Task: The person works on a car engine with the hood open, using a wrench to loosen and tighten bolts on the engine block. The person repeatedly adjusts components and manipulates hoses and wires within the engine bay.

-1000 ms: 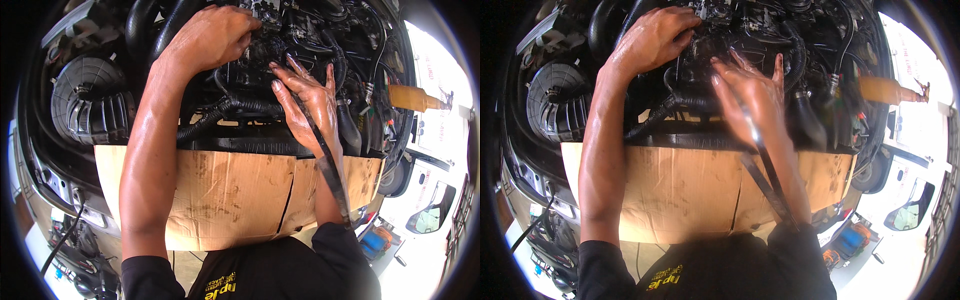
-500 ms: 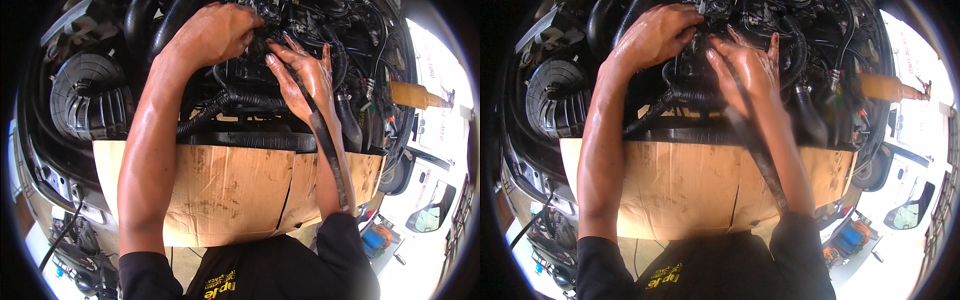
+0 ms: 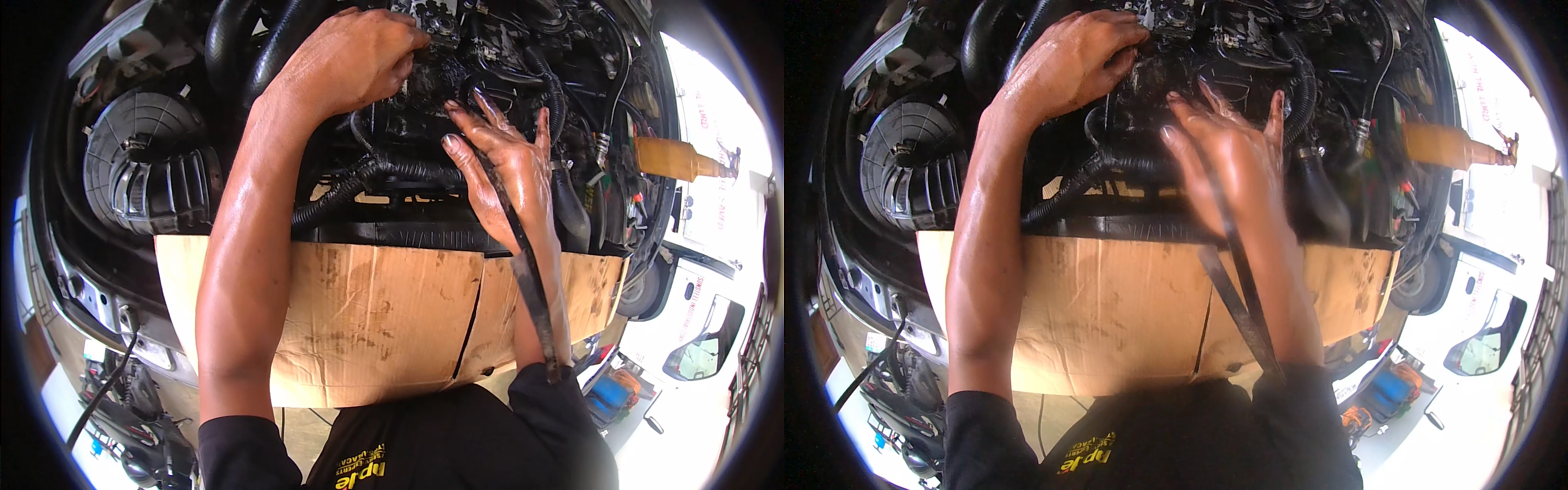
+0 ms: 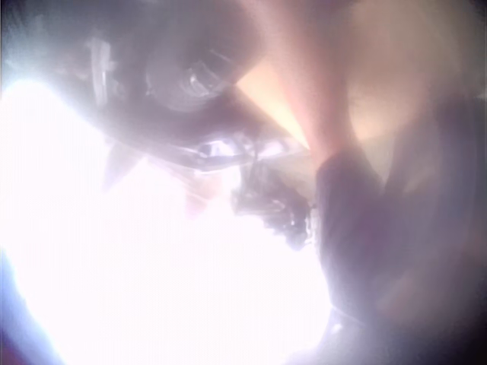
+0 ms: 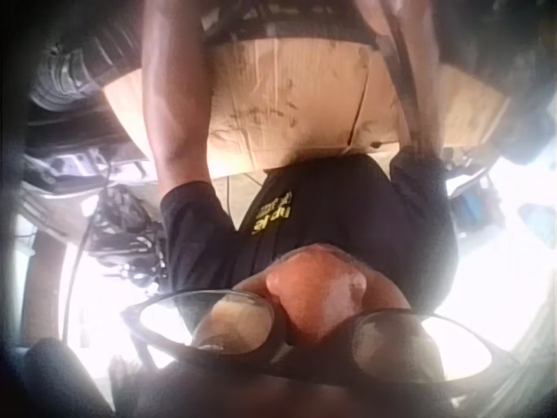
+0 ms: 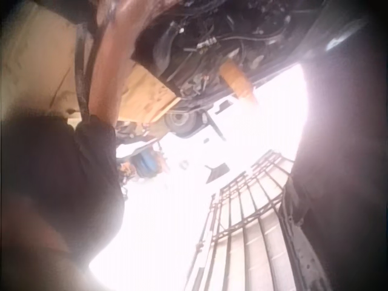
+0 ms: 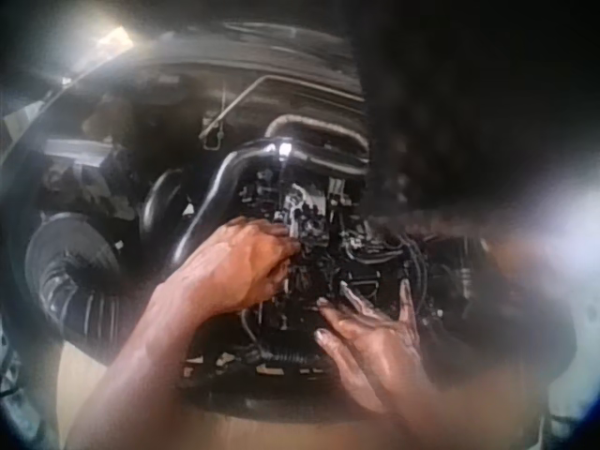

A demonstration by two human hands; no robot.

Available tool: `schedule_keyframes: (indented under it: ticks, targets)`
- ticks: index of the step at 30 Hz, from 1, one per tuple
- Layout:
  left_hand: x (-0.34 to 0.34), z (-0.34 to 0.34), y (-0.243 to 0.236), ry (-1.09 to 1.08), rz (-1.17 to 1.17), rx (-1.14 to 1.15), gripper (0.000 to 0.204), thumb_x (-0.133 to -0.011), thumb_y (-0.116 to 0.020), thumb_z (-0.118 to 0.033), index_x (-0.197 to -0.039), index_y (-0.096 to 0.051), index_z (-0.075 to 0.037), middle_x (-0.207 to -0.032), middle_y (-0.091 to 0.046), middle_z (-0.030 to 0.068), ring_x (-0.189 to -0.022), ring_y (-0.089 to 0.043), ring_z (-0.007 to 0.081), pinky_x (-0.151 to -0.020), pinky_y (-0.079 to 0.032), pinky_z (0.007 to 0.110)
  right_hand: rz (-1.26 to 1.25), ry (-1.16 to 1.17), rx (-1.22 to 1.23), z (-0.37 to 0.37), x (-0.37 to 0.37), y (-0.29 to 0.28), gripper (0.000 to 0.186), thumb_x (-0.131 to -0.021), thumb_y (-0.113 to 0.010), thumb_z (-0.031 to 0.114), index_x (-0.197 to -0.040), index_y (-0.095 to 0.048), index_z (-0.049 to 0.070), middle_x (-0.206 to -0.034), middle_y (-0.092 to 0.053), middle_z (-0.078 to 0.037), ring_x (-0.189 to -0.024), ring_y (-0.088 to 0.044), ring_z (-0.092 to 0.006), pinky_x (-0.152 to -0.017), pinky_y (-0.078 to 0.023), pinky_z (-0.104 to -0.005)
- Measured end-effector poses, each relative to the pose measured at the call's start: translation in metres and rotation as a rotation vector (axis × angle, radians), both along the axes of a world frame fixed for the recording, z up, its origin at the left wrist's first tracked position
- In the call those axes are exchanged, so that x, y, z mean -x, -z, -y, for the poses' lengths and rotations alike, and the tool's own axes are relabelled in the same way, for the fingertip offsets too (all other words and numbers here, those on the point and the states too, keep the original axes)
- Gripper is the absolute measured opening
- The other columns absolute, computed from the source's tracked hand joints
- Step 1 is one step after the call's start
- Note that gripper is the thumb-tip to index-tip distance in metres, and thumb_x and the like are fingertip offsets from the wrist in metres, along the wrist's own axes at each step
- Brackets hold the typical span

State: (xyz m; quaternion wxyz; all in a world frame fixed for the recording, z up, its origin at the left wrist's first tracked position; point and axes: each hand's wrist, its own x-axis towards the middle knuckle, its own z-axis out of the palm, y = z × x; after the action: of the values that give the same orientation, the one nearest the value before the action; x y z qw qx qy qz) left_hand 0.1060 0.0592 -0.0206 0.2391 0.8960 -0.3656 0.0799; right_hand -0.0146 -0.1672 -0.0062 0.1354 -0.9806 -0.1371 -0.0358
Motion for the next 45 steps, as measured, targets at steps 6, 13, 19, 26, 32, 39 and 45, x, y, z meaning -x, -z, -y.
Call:
schedule_keyframes:
  ticks: [6, 13, 19, 26, 32, 39, 45]
  targets:
    - [-0.001, 0.006, -0.002, 0.011, -0.027, 0.004, 0.028, -0.096, -0.064, -0.015, -0.116, -0.075, 0.001, -0.117, -0.075, 0.0226, -0.113, -0.072, 0.0415, -0.103, -0.057, 0.049, 0.134, -0.042, 0.028, 0.006, -0.021, 0.016, 0.039, -0.108, -0.068, 0.036, -0.137, -0.076, 0.013, -0.138, -0.075, -0.012, -0.149, -0.056, -0.0286, -0.132, -0.009, -0.0643]
    - [0.006, 0.002, -0.010, -0.011, -0.027, 0.049, 0.026, -0.096, -0.065, -0.013, -0.113, -0.075, 0.002, -0.116, -0.075, 0.0227, -0.112, -0.072, 0.0419, -0.103, -0.057, 0.049, 0.006, 0.012, -0.003, -0.001, -0.009, -0.003, 0.041, -0.107, -0.067, 0.037, -0.138, -0.075, 0.011, -0.143, -0.073, -0.009, -0.153, -0.052, -0.0277, -0.133, -0.004, -0.0645]
    - [-0.001, -0.003, -0.004, -0.007, -0.028, -0.019, 0.028, -0.095, -0.065, -0.013, -0.116, -0.075, 0.002, -0.117, -0.075, 0.0226, -0.113, -0.071, 0.0416, -0.104, -0.056, 0.049, 0.016, 0.022, 0.037, -0.004, -0.007, 0.001, 0.042, -0.107, -0.067, 0.041, -0.139, -0.076, 0.015, -0.138, -0.076, -0.008, -0.152, -0.053, -0.0260, -0.133, -0.003, -0.0644]
    - [0.000, 0.000, 0.001, 0.019, 0.013, 0.042, 0.029, -0.095, -0.065, -0.014, -0.117, -0.075, 0.001, -0.120, -0.075, 0.0218, -0.116, -0.070, 0.0406, -0.104, -0.055, 0.049, 0.030, -0.026, 0.012, 0.006, -0.024, 0.006, 0.042, -0.106, -0.069, 0.038, -0.140, -0.075, 0.013, -0.144, -0.073, -0.008, -0.155, -0.049, -0.0299, -0.132, -0.003, -0.0668]
    - [-0.003, -0.002, 0.001, 0.006, 0.019, 0.010, 0.029, -0.096, -0.065, -0.015, -0.118, -0.075, 0.001, -0.121, -0.075, 0.0219, -0.117, -0.070, 0.0408, -0.104, -0.055, 0.049, -0.027, 0.011, 0.019, -0.004, -0.003, -0.007, 0.045, -0.107, -0.066, 0.037, -0.143, -0.073, 0.012, -0.144, -0.073, -0.012, -0.156, -0.047, -0.0286, -0.132, 0.002, -0.0668]
    - [0.000, 0.001, -0.002, 0.003, -0.014, -0.016, 0.027, -0.095, -0.066, -0.013, -0.117, -0.075, 0.001, -0.119, -0.075, 0.0223, -0.117, -0.070, 0.0411, -0.105, -0.055, 0.049, 0.018, -0.017, 0.075, 0.003, -0.008, 0.001, 0.042, -0.108, -0.065, 0.035, -0.143, -0.072, 0.013, -0.145, -0.072, -0.008, -0.156, -0.047, -0.0275, -0.132, 0.000, -0.0672]
    - [-0.002, 0.000, 0.006, 0.022, 0.098, 0.111, 0.026, -0.096, -0.066, -0.016, -0.114, -0.075, 0.001, -0.115, -0.076, 0.0217, -0.114, -0.071, 0.0419, -0.105, -0.055, 0.048, -0.042, 0.020, 0.000, -0.002, -0.016, -0.003, 0.048, -0.106, -0.068, 0.039, -0.143, -0.072, 0.009, -0.146, -0.071, -0.012, -0.158, -0.045, -0.0278, -0.133, 0.000, -0.0654]
